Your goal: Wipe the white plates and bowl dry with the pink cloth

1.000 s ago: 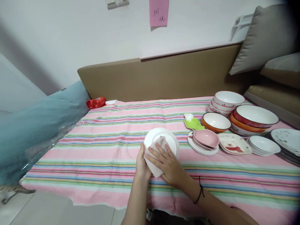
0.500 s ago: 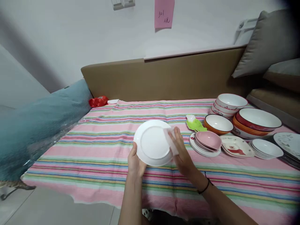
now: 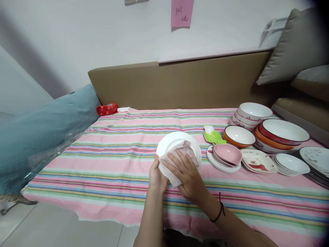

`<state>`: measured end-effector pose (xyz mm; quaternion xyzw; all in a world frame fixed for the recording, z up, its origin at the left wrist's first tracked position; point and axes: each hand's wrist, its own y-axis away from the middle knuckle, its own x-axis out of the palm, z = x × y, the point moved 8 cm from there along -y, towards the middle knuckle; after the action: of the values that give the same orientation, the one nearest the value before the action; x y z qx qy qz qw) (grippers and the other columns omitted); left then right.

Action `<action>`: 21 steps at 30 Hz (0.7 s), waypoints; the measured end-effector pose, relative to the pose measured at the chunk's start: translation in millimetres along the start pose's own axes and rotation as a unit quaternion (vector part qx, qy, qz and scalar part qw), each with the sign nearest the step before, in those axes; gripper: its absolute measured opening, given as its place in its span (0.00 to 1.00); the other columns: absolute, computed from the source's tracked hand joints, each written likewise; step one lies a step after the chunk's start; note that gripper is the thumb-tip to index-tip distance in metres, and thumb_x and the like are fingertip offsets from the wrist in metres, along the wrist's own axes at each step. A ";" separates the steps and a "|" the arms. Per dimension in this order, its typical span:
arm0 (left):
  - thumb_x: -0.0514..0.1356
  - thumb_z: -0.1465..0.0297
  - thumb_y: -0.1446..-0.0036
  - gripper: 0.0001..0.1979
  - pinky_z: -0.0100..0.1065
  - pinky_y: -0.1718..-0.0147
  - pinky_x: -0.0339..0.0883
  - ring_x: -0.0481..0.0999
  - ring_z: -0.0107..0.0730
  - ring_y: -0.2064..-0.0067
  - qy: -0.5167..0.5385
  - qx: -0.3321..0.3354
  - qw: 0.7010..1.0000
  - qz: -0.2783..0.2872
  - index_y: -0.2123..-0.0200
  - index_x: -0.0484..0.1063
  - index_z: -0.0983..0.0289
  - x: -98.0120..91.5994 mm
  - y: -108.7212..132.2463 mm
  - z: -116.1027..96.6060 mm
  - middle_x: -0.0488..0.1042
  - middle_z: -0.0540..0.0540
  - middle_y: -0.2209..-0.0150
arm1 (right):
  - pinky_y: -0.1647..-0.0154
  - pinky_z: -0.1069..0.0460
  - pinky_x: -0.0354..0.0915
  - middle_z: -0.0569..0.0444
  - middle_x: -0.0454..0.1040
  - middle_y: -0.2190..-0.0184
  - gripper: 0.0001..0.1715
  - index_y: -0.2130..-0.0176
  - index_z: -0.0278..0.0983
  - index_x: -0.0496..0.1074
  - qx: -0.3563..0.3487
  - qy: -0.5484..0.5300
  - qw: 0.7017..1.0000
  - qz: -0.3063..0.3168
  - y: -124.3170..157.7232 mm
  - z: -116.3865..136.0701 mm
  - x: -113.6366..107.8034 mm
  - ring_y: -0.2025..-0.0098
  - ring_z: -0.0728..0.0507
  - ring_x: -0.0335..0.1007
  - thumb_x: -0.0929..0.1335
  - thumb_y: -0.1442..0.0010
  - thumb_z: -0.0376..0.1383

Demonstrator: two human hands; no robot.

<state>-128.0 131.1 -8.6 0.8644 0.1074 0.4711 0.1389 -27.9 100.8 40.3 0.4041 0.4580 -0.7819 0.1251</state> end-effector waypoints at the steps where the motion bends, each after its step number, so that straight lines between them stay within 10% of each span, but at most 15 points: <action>1: 0.50 0.57 0.32 0.26 0.46 0.38 0.63 0.74 0.49 0.42 0.011 0.004 1.000 -0.001 0.46 0.75 0.71 -0.1 0.9 -4.5 0.80 0.66 0.52 | 0.30 0.31 0.40 0.55 0.51 0.29 0.40 0.29 0.45 0.52 0.016 0.007 1.000 -0.006 1.0 -3.9 -0.9 0.27 0.33 0.37 0.58 0.39 0.32; 6: 0.55 0.60 0.34 0.23 0.45 0.38 0.64 0.73 0.49 0.41 -0.036 0.045 0.998 0.003 0.45 0.74 0.69 -0.4 6.1 -11.6 0.80 0.64 0.52 | 0.31 0.28 0.39 0.53 0.35 0.26 0.39 0.27 0.43 0.42 0.187 -0.011 0.977 -0.099 -1.4 -48.3 -15.6 0.26 0.31 0.26 0.55 0.34 0.32; 14: 0.49 0.56 0.32 0.29 0.46 0.38 0.63 0.73 0.49 0.40 0.048 -0.003 0.999 0.005 0.38 0.67 0.70 -12.6 -2.8 -7.7 0.77 0.67 0.47 | 0.29 0.31 0.37 0.60 0.49 0.28 0.39 0.29 0.47 0.50 -0.070 0.000 0.996 0.046 10.5 8.5 19.3 0.26 0.33 0.30 0.59 0.37 0.34; 21: 0.48 0.56 0.32 0.31 0.46 0.35 0.57 0.67 0.47 0.36 0.097 0.062 0.993 -0.016 0.32 0.58 0.64 -17.1 4.0 -30.3 0.73 0.63 0.41 | 0.31 0.26 0.41 0.53 0.33 0.26 0.42 0.27 0.42 0.40 0.061 -0.012 0.997 -0.046 -3.9 -29.1 3.4 0.26 0.29 0.23 0.57 0.35 0.31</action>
<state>-162.5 126.1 -5.0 0.8199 0.1630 0.5426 0.0819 -17.3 127.4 32.7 0.3806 0.4259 -0.8179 0.0697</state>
